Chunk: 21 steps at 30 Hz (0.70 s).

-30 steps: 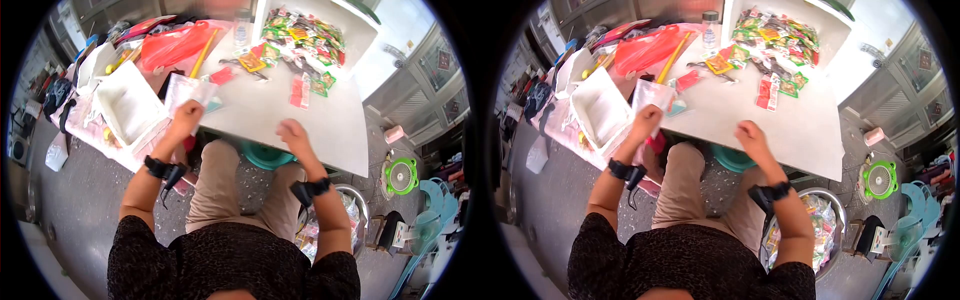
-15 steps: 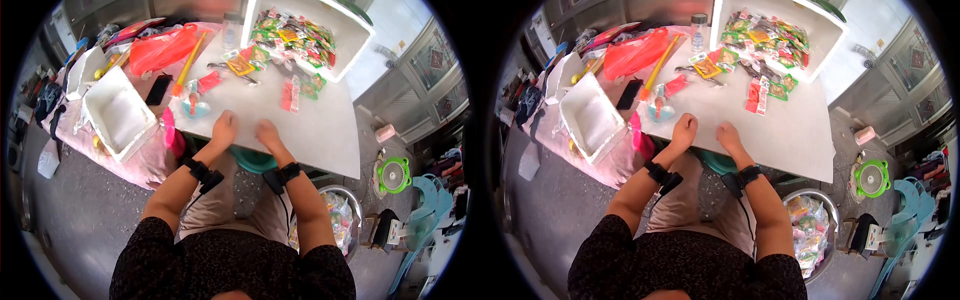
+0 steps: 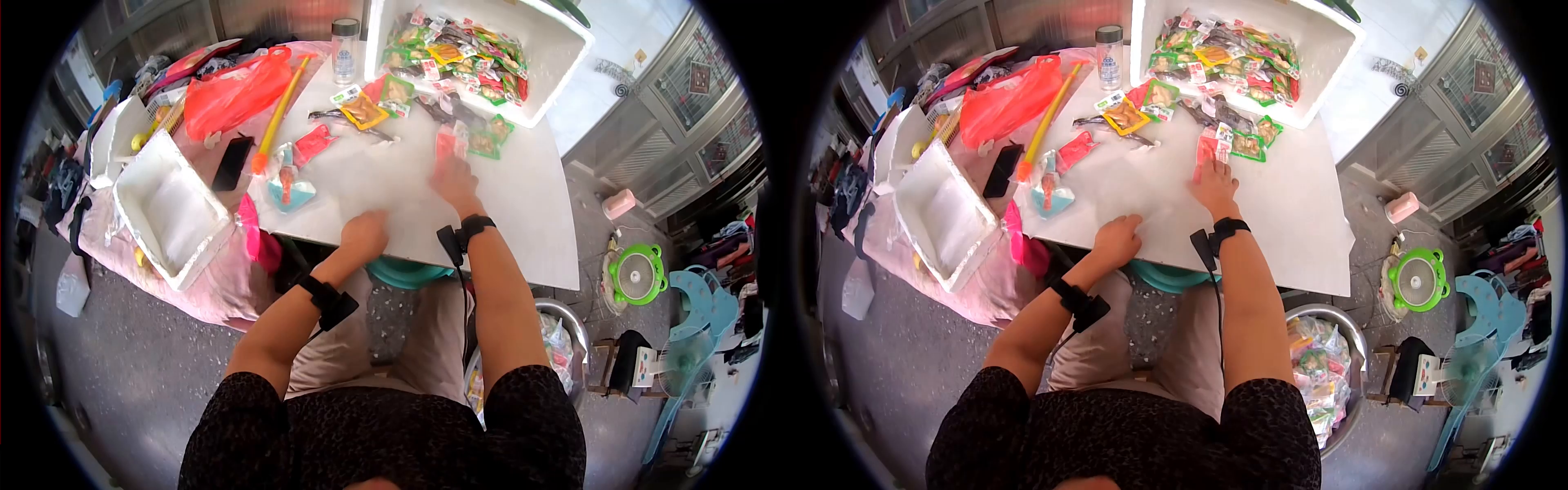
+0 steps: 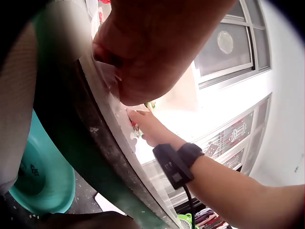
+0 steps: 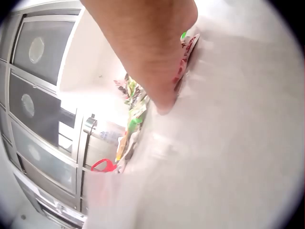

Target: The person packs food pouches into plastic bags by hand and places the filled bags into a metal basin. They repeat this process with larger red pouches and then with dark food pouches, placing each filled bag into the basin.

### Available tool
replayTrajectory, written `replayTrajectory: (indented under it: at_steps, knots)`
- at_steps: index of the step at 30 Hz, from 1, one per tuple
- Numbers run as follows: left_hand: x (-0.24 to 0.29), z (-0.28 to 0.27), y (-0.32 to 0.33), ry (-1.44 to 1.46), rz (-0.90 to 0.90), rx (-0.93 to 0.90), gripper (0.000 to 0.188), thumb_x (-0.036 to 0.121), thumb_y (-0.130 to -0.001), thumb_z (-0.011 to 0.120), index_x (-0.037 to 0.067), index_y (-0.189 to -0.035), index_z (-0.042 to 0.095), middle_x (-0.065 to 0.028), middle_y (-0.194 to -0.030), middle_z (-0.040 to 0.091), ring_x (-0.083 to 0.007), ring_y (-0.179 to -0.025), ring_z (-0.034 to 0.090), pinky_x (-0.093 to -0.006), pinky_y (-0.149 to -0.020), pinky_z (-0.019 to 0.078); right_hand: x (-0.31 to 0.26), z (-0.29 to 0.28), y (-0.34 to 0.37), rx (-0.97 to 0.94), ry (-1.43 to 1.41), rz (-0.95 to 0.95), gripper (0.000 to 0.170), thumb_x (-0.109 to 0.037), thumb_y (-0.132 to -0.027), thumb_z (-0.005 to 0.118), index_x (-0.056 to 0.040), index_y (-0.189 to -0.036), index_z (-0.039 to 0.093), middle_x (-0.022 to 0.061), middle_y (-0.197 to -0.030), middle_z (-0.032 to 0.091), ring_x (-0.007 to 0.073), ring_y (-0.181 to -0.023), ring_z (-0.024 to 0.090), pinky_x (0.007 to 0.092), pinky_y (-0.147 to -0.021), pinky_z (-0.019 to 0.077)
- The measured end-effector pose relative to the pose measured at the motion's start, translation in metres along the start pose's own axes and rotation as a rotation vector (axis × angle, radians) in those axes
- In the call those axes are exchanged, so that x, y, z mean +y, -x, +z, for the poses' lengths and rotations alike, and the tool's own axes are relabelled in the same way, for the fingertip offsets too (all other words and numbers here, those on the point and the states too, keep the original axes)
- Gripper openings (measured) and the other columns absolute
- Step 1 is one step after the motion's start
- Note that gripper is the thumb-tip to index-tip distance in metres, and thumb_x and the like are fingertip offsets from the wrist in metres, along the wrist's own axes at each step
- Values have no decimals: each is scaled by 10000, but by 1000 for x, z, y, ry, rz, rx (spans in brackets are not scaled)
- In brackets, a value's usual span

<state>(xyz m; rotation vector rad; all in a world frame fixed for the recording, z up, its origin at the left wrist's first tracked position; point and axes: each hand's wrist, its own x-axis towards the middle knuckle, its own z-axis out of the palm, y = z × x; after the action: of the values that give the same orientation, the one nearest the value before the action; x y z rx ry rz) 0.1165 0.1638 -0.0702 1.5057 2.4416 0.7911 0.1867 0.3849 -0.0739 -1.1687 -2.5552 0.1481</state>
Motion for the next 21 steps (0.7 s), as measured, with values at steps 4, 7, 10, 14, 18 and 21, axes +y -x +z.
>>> replayTrajectory:
  at_steps: [4, 7, 10, 14, 18, 21]
  knots:
    - [-5, 2, 0, 4, 25, 27, 225, 92, -657, 453, 54, -873, 504, -162, -773, 526, -328, -741, 511, -415, -650, 410, 15, 14, -6, 1, 60, -69, 397, -229, -678, 538, -103, -1039, 435, 109, -1057, 460, 290, -1016, 421, 425, -786, 389]
    - [-7, 8, -1, -6, 57, 64, 170, 93, -660, 448, 42, -816, 491, -165, -756, 526, -330, -728, 512, -416, -637, 411, 35, 25, -8, 68, 90, -179, 339, -157, -706, 491, -83, -1033, 438, 125, -986, 497, 297, -941, 473, 392, -739, 423]
    - [-5, 17, -4, -12, 70, 95, 124, 99, -669, 443, 32, -770, 469, -170, -751, 525, -333, -723, 509, -423, -632, 406, 48, 7, 0, 149, -136, -215, 286, -82, -721, 450, -49, -1005, 444, 128, -888, 529, 290, -821, 527, 357, -670, 448]
    - [11, 21, -8, 56, 150, 168, 115, 122, -700, 428, 26, -755, 459, -178, -741, 520, -345, -727, 501, -435, -630, 397, 44, -41, 50, 193, -1106, 64, 189, -46, -750, 415, -15, -929, 468, 86, -805, 544, 192, -690, 548, 286, -600, 454]
    - [20, 39, -20, 149, 103, 183, 144, 148, -730, 411, 21, -772, 464, -190, -746, 520, -358, -745, 496, -437, -640, 393, 35, -80, 113, -43, -1663, 274, 240, -47, -766, 410, 3, -995, 458, 73, -870, 533, 152, -764, 535, 271, -606, 451]
    - [27, 42, -25, 168, 67, 143, 160, 159, -739, 408, 19, -780, 473, -191, -743, 521, -360, -753, 495, -439, -647, 390, 39, -83, 142, -153, -1615, 266, 234, -54, -767, 420, 18, -986, 459, 85, -870, 537, 151, -741, 540, 269, -603, 452]
